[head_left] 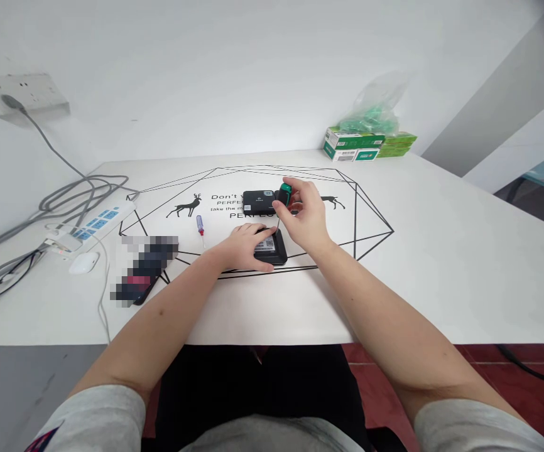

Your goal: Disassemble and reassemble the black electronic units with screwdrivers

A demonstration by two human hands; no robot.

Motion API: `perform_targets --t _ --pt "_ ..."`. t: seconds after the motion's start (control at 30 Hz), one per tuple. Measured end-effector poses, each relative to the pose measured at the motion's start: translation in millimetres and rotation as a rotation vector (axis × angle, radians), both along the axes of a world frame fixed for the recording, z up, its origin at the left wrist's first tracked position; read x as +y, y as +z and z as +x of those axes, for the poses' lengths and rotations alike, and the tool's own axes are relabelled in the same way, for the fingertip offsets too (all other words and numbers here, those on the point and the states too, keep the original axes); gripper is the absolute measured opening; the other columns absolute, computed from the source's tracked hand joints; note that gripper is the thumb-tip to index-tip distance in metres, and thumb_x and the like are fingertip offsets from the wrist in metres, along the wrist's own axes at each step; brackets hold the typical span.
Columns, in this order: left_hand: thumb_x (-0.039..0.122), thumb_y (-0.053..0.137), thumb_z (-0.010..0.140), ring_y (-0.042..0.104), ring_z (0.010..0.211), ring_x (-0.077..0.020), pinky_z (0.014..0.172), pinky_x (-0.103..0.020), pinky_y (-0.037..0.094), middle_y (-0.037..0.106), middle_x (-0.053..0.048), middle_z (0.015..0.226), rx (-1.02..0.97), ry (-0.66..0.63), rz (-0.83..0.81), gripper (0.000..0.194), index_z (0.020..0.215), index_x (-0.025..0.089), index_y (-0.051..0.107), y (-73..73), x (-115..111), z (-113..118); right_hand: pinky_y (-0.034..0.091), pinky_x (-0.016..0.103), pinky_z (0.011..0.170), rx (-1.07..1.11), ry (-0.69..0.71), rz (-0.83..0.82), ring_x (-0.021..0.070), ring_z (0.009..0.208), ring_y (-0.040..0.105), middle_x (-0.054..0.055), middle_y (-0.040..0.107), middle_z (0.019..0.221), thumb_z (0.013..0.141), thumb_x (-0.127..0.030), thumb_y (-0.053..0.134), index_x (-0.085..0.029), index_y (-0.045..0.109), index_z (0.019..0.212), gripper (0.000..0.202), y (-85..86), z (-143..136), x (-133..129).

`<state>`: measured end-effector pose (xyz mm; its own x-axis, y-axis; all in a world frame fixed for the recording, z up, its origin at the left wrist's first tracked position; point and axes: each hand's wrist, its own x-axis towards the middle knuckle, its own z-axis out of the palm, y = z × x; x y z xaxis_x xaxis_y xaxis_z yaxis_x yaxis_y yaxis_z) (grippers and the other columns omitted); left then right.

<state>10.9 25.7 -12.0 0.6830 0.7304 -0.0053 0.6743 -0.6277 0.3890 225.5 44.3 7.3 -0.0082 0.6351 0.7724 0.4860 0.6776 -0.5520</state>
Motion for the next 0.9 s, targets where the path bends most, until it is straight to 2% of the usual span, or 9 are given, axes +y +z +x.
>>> perform_targets --t 0.27,0.4,0.47,0.53,0.6,0.67,0.77,0.9 --pt "0.074 0.079 0.084 0.034 0.162 -0.0440 0.133 -0.061 0.025 0.040 -0.018 0.175 0.020 0.005 0.002 0.112 0.175 0.025 0.038 1.2 -0.8 1.0 0.066 0.044 0.070 0.028 0.005 0.016 0.0238 0.089 0.065 0.007 0.065 0.114 0.096 -0.044 0.070 -0.032 0.062 0.141 0.047 -1.8 2.7 3.1" --pt "0.079 0.076 0.085 0.029 0.165 -0.0452 0.135 -0.063 0.021 0.037 -0.018 0.178 -0.009 0.025 -0.029 0.111 0.174 0.025 0.039 1.5 -0.7 -0.1 0.067 0.043 0.068 0.051 -0.004 0.038 0.0241 0.089 0.066 0.007 0.065 0.115 0.097 -0.049 0.070 -0.033 0.062 0.140 0.046 -1.7 3.9 3.9" --pt "0.078 0.068 0.094 0.028 0.167 -0.0426 0.136 -0.061 0.020 0.038 -0.017 0.178 -0.073 0.068 -0.028 0.098 0.172 0.024 0.044 1.1 0.2 0.0 0.067 0.043 0.068 0.077 -0.006 0.050 0.0248 0.092 0.067 0.008 0.064 0.117 0.099 -0.052 0.069 -0.033 0.061 0.141 0.047 -1.9 4.3 4.3" --pt "0.069 0.064 0.100 0.035 0.164 -0.0388 0.136 -0.057 0.023 0.046 -0.014 0.174 -0.163 0.121 0.033 0.077 0.163 0.026 0.055 0.8 1.4 1.4 0.069 0.044 0.069 0.109 -0.004 0.051 0.0255 0.096 0.067 0.010 0.064 0.121 0.101 -0.055 0.067 -0.033 0.057 0.145 0.050 -3.0 4.3 5.2" --pt "0.056 0.067 0.102 0.047 0.156 -0.0358 0.133 -0.055 0.029 0.059 -0.011 0.163 -0.229 0.164 0.117 0.051 0.143 0.027 0.071 1.1 2.3 4.0 0.070 0.044 0.071 0.147 0.005 0.046 0.0259 0.099 0.068 0.011 0.062 0.127 0.102 -0.058 0.065 -0.034 0.053 0.149 0.054 -5.3 3.9 6.7" --pt "0.045 0.065 0.103 0.057 0.146 -0.0332 0.129 -0.054 0.032 0.072 -0.008 0.146 -0.245 0.195 0.169 0.027 0.120 0.028 0.078 2.6 2.5 6.5 0.070 0.045 0.071 0.180 0.017 0.036 0.0262 0.100 0.069 0.012 0.061 0.131 0.102 -0.061 0.065 -0.036 0.050 0.151 0.057 -8.2 3.2 8.6" --pt "0.036 0.058 0.106 0.066 0.130 -0.0294 0.124 -0.052 0.035 0.080 -0.006 0.124 -0.236 0.210 0.195 0.021 0.104 0.027 0.077 6.7 2.9 5.9 0.070 0.046 0.072 0.193 0.027 0.025 0.0269 0.102 0.070 0.012 0.059 0.133 0.103 -0.063 0.063 -0.038 0.045 0.155 0.061 -11.9 2.8 11.4" --pt "0.032 0.053 0.106 0.066 0.125 -0.0305 0.121 -0.055 0.034 0.080 -0.007 0.118 -0.096 0.298 0.238 0.026 0.101 0.026 0.077 10.2 9.8 -7.0 0.070 0.046 0.071 0.197 0.002 0.051 0.0272 0.103 0.070 0.012 0.057 0.132 0.104 -0.063 0.061 -0.038 0.041 0.157 0.061 -13.9 4.2 14.4"
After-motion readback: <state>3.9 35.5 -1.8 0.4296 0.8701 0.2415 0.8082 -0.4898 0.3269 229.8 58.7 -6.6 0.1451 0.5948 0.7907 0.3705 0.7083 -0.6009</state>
